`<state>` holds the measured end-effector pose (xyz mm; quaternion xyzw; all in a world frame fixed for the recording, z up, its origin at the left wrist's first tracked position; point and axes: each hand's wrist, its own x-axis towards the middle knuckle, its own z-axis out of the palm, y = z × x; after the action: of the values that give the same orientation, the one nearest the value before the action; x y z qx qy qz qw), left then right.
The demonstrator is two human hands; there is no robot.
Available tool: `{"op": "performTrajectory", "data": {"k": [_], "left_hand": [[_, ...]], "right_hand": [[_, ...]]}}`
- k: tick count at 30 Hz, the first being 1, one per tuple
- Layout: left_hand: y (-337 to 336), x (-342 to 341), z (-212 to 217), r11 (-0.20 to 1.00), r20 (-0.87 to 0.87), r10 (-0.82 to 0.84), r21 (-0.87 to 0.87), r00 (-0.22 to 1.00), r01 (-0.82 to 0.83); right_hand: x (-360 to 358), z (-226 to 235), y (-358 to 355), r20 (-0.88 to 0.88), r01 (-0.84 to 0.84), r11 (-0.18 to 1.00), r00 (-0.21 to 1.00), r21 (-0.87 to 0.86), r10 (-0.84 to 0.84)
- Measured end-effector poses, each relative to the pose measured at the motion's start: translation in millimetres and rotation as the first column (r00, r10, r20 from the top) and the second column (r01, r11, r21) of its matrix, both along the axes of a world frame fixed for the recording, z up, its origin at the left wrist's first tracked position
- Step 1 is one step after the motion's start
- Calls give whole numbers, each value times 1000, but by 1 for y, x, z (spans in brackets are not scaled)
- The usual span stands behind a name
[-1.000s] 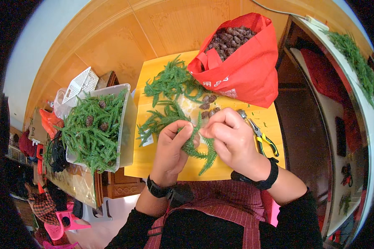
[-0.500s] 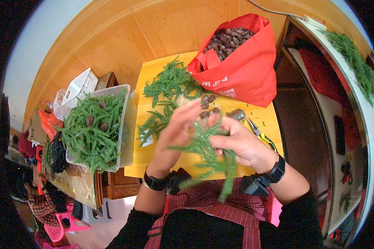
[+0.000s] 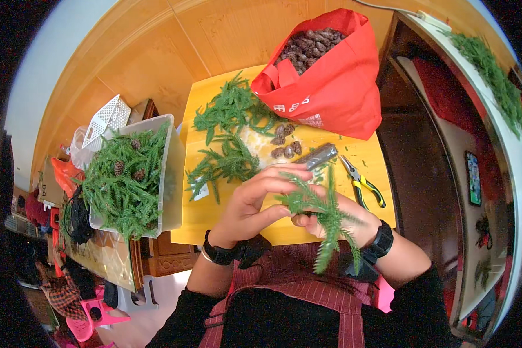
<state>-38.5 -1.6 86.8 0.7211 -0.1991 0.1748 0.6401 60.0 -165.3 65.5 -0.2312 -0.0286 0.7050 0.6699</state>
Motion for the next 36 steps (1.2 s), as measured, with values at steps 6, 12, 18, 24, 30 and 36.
{"op": "performTrajectory", "data": {"k": [6,12,18,24,30,36], "left_hand": [[-3,3,-13,994,64,84,-82,994,-78],[6,-20,-5,921,-406,152,-272,901,-277],[3,-16,-14,888,-402,340,-160,850,-431],[-1,-19,-5,865,-363,389,-173,847,-472],[1,-25,-9,807,-401,517,-68,756,-587],[-3,-20,-17,772,-351,591,-15,726,-636]], "right_hand": [[-17,31,-5,257,116,992,959,39,-122],[35,-9,-42,868,432,889,-374,-148,327],[40,-48,-72,684,489,836,-522,-249,509],[43,-53,-71,697,577,780,-456,-242,554],[48,-41,-77,941,654,739,-123,-161,314],[38,3,-89,875,216,962,482,-165,42]]}}
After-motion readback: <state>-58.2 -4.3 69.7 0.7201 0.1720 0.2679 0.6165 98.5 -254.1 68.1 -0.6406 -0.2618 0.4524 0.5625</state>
